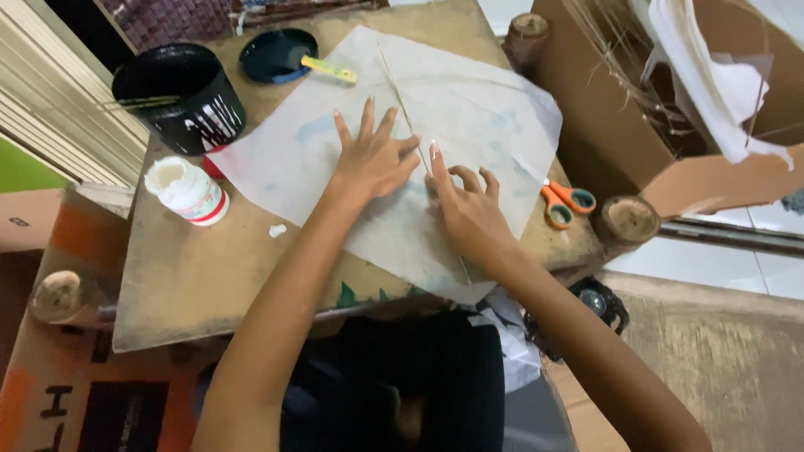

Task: Applying glue and smoothing the paper edges of a kite to reinforce the structure and frame.

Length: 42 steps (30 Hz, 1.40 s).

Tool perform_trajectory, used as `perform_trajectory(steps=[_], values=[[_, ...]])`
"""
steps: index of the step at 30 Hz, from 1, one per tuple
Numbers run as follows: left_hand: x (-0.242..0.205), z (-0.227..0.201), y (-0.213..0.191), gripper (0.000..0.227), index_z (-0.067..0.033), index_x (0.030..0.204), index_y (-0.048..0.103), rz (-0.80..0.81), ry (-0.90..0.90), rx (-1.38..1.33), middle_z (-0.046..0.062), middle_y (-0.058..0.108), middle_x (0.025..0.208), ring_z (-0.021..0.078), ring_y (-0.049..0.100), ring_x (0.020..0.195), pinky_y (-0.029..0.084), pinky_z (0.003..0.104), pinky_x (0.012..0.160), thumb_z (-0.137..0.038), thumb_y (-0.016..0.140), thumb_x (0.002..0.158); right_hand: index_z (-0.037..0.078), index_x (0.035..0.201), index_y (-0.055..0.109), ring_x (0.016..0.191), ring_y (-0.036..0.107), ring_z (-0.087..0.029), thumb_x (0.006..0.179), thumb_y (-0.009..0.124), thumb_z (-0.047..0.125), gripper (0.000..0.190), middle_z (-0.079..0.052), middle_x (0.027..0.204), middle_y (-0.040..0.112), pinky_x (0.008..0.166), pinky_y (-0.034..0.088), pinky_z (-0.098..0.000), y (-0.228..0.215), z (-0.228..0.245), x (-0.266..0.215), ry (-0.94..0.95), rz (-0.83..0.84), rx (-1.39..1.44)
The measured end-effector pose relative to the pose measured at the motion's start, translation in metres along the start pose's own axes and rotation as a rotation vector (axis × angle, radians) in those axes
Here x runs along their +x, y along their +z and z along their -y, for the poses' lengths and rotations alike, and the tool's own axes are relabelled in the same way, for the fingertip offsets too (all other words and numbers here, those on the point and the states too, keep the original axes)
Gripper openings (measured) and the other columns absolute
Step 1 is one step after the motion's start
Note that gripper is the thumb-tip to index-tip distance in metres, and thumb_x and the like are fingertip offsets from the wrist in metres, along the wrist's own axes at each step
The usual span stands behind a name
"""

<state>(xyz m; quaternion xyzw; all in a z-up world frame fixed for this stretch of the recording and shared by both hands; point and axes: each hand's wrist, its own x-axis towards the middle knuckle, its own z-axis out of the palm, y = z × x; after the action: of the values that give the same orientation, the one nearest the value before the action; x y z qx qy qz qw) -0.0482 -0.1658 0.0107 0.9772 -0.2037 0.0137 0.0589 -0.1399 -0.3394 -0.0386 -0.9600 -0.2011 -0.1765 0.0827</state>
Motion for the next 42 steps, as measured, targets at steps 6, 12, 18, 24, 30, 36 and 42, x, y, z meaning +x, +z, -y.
perform_trajectory(steps=[6,12,18,24,30,36,42], values=[[-0.011,-0.017,-0.014,0.055,-0.0331,0.139,0.058,0.078,-0.05,-0.03,0.013,0.019,0.166,0.0406,-0.004,0.153,-0.007,0.079,0.111,-0.05,0.028,0.096,0.004,0.162,0.011,0.127,0.054,-0.036,0.1,0.049,0.006,0.072,-0.005,0.121,0.073,0.107,0.03,-0.0631,-0.005,0.003,-0.025,-0.088,-0.14,-0.021],[-0.011,-0.025,-0.014,0.057,-0.0321,0.136,0.06,0.091,-0.11,-0.039,0.014,0.018,0.167,0.0406,-0.005,0.153,-0.009,0.079,0.11,-0.043,0.021,0.096,0.003,0.161,0.014,0.119,0.054,-0.031,0.08,0.041,-0.016,0.088,0.003,0.122,0.074,0.106,0.032,-0.0597,-0.014,0.005,-0.056,-0.113,-0.17,-0.028],[-0.023,-0.033,-0.023,0.059,-0.0298,0.151,0.044,0.064,-0.128,-0.173,0.011,0.015,0.167,0.0364,-0.002,0.154,-0.009,0.077,0.111,-0.041,0.024,0.096,0.005,0.161,0.013,0.126,0.052,-0.035,0.096,0.05,-0.002,0.075,-0.006,0.132,0.071,0.104,0.033,-0.063,-0.014,0.002,-0.054,-0.079,-0.099,0.107],[-0.038,-0.038,-0.032,0.054,-0.0251,0.148,0.048,0.078,-0.074,-0.16,0.005,0.023,0.163,0.0327,0.005,0.153,-0.003,0.075,0.116,-0.041,0.027,0.101,0.009,0.162,0.0,0.132,0.048,-0.04,0.096,0.048,0.0,0.082,-0.007,0.126,0.071,0.105,0.03,-0.0628,-0.026,-0.004,-0.048,-0.1,0.016,0.143],[-0.041,-0.036,-0.012,0.054,-0.0293,0.145,0.053,0.083,-0.024,-0.062,0.01,0.017,0.167,0.0373,-0.002,0.154,-0.007,0.079,0.112,-0.048,0.027,0.101,0.012,0.162,0.011,0.138,0.046,-0.039,0.101,0.056,0.013,0.075,-0.006,0.131,0.069,0.109,0.027,-0.0655,-0.019,0.008,-0.061,-0.065,-0.047,0.027],[-0.045,-0.046,-0.023,0.057,-0.0324,0.142,0.055,0.129,-0.078,-0.044,0.015,0.019,0.166,0.0395,-0.007,0.154,-0.01,0.078,0.111,-0.05,0.022,0.099,0.011,0.156,0.038,0.126,0.058,-0.023,0.096,0.073,0.019,0.071,0.003,0.12,0.07,0.105,0.04,-0.0562,-0.018,0.014,-0.076,-0.16,-0.346,-0.281],[-0.049,-0.049,-0.021,0.059,-0.0351,0.148,0.047,0.146,-0.106,-0.046,0.014,0.019,0.167,0.0391,-0.007,0.154,-0.012,0.077,0.112,-0.047,0.019,0.098,0.01,0.162,0.02,0.132,0.054,-0.032,0.091,0.06,-0.002,0.083,0.003,0.128,0.072,0.107,0.033,-0.0656,-0.028,0.015,-0.095,-0.17,-0.214,-0.104]])
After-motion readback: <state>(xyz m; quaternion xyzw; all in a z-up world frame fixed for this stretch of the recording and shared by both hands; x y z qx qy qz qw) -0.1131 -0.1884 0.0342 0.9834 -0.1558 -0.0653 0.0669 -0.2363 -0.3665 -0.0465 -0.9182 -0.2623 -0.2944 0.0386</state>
